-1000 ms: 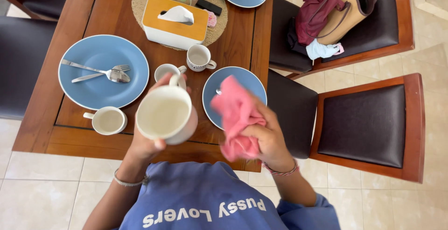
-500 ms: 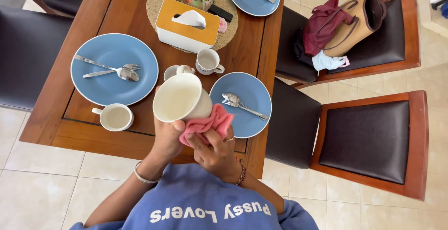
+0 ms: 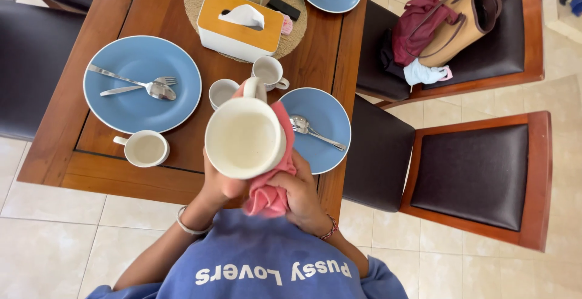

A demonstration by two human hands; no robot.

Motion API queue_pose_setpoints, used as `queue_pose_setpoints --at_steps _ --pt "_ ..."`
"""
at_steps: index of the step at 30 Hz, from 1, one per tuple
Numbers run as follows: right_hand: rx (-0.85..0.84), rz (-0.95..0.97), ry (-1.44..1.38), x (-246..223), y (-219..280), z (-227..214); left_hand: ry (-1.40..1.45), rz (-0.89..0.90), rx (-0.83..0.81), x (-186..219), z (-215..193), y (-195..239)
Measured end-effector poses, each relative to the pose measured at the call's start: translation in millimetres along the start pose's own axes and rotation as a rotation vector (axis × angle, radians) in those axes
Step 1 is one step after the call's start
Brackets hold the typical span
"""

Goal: Polishing plates, mugs, and cutlery with a pink cloth.

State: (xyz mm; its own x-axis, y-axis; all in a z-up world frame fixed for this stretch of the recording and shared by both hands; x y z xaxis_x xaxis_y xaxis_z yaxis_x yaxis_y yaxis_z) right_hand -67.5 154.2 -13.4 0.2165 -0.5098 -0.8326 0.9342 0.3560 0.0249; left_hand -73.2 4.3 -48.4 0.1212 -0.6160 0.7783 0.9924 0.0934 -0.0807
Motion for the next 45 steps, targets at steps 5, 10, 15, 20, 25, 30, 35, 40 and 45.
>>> queue_pose_setpoints --at_steps 5,10,15,20,25,30,35,40,45 --pt "0.071 0.291 -0.087 46.5 6.7 -30.7 -0.563 0.426 -0.239 59.4 44.9 1.9" --pt "0.128 0.344 -0.012 56.0 16.4 -49.9 -0.705 0.555 -0.304 66.4 51.0 4.9" --pt "-0.294 0.413 0.244 22.5 29.6 -32.1 -0.953 0.554 -0.165 77.8 37.5 -4.6" --pt "0.035 0.172 0.311 -18.4 19.1 -49.6 -1.206 0.643 -0.216 81.0 44.3 -6.4" --pt "-0.063 -0.477 1.792 -57.2 14.6 30.8 -1.365 0.707 -0.426 71.6 71.4 -0.1" --pt "-0.419 -0.212 1.546 -15.3 9.9 21.1 -1.495 0.683 -0.657 54.0 70.5 1.7" --pt "-0.337 0.609 0.25 35.8 20.3 -29.5 -1.475 0.699 -0.709 47.8 60.4 -2.4" --pt "-0.105 0.299 0.007 4.5 15.3 -12.7 -1.449 0.706 -0.634 38.4 45.2 -3.3" --pt "-0.173 0.016 -0.352 -27.5 13.0 -18.4 -0.982 0.338 -0.373 30.8 8.4 -6.8"
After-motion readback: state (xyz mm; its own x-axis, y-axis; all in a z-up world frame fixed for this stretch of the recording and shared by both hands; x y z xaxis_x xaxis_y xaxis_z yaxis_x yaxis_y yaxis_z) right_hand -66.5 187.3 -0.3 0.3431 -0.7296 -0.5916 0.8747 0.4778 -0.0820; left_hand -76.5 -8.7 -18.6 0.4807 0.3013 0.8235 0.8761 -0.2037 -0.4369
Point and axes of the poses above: each hand's wrist, its own y-axis away from the middle knuckle, its own z-axis out of the palm, x = y × z, the point moved 8 cm from there along -y, towards the middle knuckle, and after that the axes turned 5 degrees about -x, right-handed, at the moved point
